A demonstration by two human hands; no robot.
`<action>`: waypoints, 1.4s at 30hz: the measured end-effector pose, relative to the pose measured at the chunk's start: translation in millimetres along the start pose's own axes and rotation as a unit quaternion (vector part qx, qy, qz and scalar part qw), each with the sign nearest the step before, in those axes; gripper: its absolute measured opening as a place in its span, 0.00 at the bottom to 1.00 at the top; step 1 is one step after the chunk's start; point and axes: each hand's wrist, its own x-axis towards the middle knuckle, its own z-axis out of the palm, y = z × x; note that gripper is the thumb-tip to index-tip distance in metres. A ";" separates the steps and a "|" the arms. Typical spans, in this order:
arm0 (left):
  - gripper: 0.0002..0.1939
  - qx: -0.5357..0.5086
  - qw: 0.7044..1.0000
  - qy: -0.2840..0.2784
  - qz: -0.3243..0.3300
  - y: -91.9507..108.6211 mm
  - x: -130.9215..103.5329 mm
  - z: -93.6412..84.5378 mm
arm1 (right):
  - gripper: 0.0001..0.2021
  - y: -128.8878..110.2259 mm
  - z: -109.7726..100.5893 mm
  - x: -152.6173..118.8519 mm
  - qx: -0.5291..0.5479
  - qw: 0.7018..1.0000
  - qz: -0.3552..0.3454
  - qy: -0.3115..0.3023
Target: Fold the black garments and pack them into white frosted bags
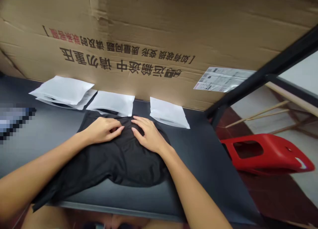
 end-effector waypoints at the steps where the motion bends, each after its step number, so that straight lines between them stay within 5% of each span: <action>1: 0.13 -0.007 1.000 0.002 0.010 0.4 -0.2 -0.8 | 0.16 -0.2 -6.2 -0.2 0.003 1.000 0.003 0.029; 5: 0.18 -0.035 0.997 -0.011 0.073 2.1 -0.7 -4.2 | 0.14 0.4 -43.9 -6.7 -0.050 0.985 0.090 0.136; 9: 0.22 -0.052 0.994 -0.045 0.087 4.8 -0.9 -5.7 | 0.21 7.3 -73.3 -21.1 -0.143 0.961 0.237 0.010; 12: 0.23 -0.069 0.993 -0.056 0.079 6.3 -0.9 -6.6 | 0.24 15.6 -76.4 -29.6 -0.145 0.947 0.281 -0.063; 19: 0.22 -0.083 0.991 -0.065 0.080 6.6 -0.4 -7.4 | 0.36 20.7 -58.6 -32.4 -0.013 0.967 0.240 -0.082; 24: 0.17 -0.119 0.988 -0.046 0.087 8.8 0.2 -4.0 | 0.14 9.6 -60.8 -25.3 0.114 0.973 0.176 -0.095; 29: 0.16 -0.131 0.989 -0.024 0.070 9.9 -0.1 -1.8 | 0.07 -6.4 -78.2 -23.5 0.119 0.981 0.125 -0.085; 35: 0.15 -0.174 0.981 -0.033 0.077 17.5 -1.0 -3.3 | 0.25 -16.2 -102.3 -29.4 0.155 0.946 0.050 -0.280; 37: 0.15 -0.187 0.979 -0.031 0.076 21.4 -0.3 -3.4 | 0.24 -16.6 -102.4 -27.7 0.189 0.930 0.034 -0.313; 39: 0.15 -0.207 0.976 -0.006 0.067 22.7 0.6 -4.9 | 0.20 -15.9 -93.6 -23.6 0.193 0.943 0.051 -0.265; 42: 0.14 -0.224 0.971 0.079 0.019 14.8 0.9 -13.1 | 0.21 -14.7 -64.1 -17.0 0.135 0.980 0.124 -0.082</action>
